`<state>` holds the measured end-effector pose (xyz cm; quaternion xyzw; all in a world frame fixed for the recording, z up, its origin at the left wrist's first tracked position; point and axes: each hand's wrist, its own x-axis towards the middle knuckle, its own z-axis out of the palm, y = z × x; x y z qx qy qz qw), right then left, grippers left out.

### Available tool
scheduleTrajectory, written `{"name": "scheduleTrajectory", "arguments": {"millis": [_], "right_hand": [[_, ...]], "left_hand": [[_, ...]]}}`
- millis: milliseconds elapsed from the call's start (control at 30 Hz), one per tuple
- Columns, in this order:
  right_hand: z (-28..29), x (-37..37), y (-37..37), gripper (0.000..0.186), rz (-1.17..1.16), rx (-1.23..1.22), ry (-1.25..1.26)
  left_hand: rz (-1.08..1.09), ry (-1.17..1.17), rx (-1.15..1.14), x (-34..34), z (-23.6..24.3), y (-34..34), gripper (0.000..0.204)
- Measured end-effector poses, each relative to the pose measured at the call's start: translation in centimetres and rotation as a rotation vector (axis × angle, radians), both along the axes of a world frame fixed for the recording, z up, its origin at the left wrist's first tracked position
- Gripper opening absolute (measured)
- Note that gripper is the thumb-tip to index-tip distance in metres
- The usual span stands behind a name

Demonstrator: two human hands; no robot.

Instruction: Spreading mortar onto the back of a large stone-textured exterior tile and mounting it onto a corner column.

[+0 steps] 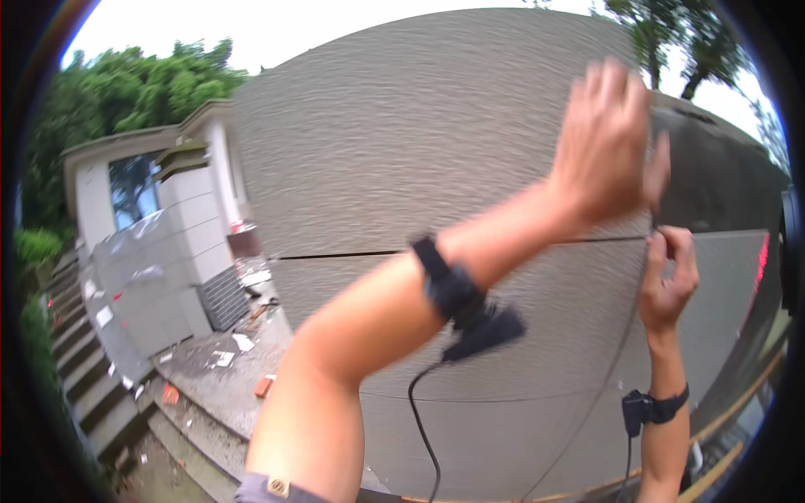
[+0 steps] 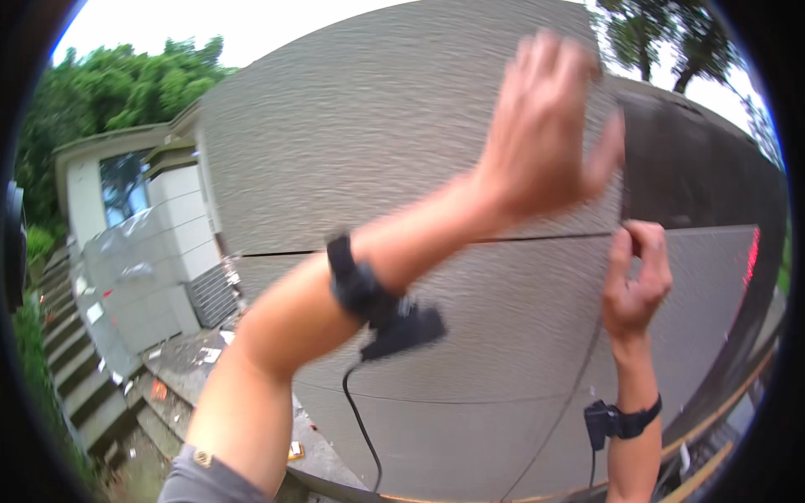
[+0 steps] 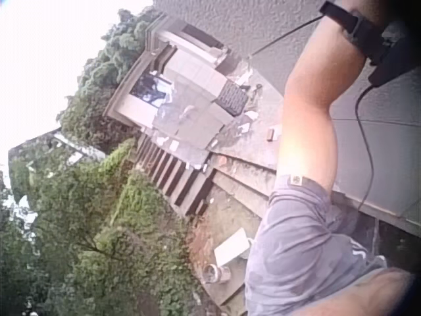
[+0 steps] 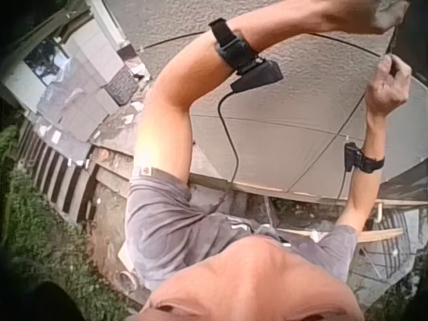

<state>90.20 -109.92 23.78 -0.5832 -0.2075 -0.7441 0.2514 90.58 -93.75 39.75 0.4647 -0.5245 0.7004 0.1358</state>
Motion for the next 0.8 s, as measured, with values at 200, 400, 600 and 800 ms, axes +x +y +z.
{"name": "scheduleTrajectory", "arguments": {"millis": [200, 400, 600, 800], "right_hand": [[2.8, -0.4, 5.9, 0.008, -0.079, -0.127, -0.09], [7.0, -1.0, 14.2, 0.021, -0.257, -0.251, -0.159], [9.0, 0.6, 20.7, 0.034, -0.383, -0.268, -0.183], [9.1, 1.8, 23.7, 0.043, -0.342, -0.163, -0.192]], "left_hand": [[0.19, 0.263, -0.139, -8.5, -10.9, 21.5, 0.029], [0.037, 0.73, -1.041, -9.8, -12.8, 46.3, 0.022], [-0.383, 1.209, -0.61, -5.7, -13.0, 53.8, 0.025], [-0.632, 1.364, -0.381, -3.4, -13.3, 55.7, 0.027]]}}
